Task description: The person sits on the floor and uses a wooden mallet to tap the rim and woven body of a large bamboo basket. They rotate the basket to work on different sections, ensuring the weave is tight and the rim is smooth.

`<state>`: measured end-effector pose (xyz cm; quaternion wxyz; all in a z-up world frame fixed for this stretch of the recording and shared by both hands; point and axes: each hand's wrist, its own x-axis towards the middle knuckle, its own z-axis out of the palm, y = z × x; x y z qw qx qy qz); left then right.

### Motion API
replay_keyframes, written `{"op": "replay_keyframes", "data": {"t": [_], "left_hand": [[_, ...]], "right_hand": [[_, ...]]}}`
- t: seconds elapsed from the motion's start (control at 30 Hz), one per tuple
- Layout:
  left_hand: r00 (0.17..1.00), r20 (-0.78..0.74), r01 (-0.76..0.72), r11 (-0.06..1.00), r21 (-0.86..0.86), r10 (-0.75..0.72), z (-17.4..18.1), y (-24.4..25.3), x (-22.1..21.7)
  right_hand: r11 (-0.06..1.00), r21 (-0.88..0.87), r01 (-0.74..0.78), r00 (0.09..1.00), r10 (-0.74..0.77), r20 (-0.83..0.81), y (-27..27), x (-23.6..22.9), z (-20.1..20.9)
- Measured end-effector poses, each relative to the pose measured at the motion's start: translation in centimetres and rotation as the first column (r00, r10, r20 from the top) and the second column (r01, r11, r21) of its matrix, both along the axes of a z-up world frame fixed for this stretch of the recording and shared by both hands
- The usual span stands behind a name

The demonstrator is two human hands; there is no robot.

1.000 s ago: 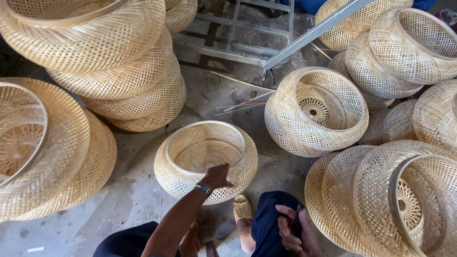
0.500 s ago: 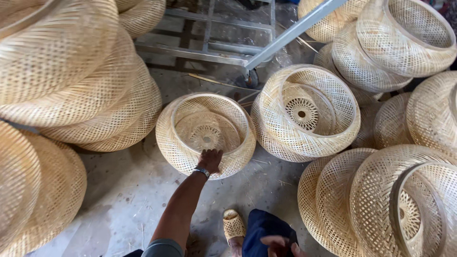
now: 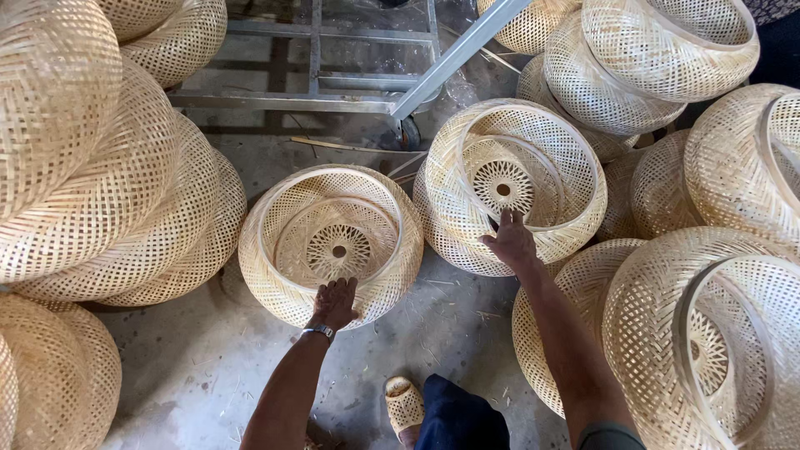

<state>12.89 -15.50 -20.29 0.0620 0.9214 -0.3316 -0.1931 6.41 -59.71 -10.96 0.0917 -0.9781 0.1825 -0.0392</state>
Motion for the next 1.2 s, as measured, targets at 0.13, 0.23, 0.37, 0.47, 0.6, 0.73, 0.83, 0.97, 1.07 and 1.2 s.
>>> {"op": "replay_keyframes", "data": {"t": [0.13,0.23,0.37,0.47,0.6,0.73,0.83,0.97,1.07,1.2], "left_hand": [[0.999,-0.020,-0.035,0.999,-0.029,0.034,0.2,0.3,0.1],[0.997,-0.032,-0.070,0.997,-0.011,0.070,0.4,0.3,0.4],[0.995,0.045,-0.090,0.995,-0.045,0.092,0.1,-0.6,0.6],[0.988,0.100,-0.112,0.992,-0.053,0.116,-0.2,-2.7,1.1],[0.987,0.019,-0.157,0.987,-0.036,0.158,-0.5,-5.0,2.4],[0.981,0.100,-0.155,0.983,-0.094,0.164,0.5,-6.5,4.9],[0.973,0.103,-0.200,0.977,-0.074,0.206,1.6,-7.9,7.4],[0.952,0.243,-0.147,0.975,-0.164,0.184,1.1,-9.2,8.0],[0.940,-0.032,-0.296,0.763,-0.575,0.341,-1.1,-7.2,5.6],[0.436,-0.808,-0.900,0.200,-0.387,0.396,-3.9,-1.1,-1.9]], "right_hand": [[0.991,0.124,0.056,0.983,-0.033,-0.180,-1.5,0.2,-1.0],[0.988,0.129,0.088,0.972,-0.057,-0.228,-1.8,0.2,-0.1],[0.938,0.288,0.192,0.966,-0.128,-0.226,-2.7,0.4,3.1],[0.898,0.401,0.179,0.978,-0.116,-0.175,-3.7,0.5,7.8],[0.880,0.470,0.072,0.994,-0.025,-0.106,-3.3,-0.5,15.5],[0.877,0.443,0.184,0.960,-0.064,-0.273,-0.3,-3.5,21.0],[0.882,0.405,0.243,0.928,-0.090,-0.361,1.9,-5.9,23.0],[0.757,0.573,0.314,0.924,-0.104,-0.369,5.5,-9.8,23.8],[0.766,0.551,0.331,0.893,-0.065,-0.446,8.1,-11.8,24.0],[0.847,0.470,0.250,0.806,0.087,-0.585,11.1,-12.8,24.3]]}}
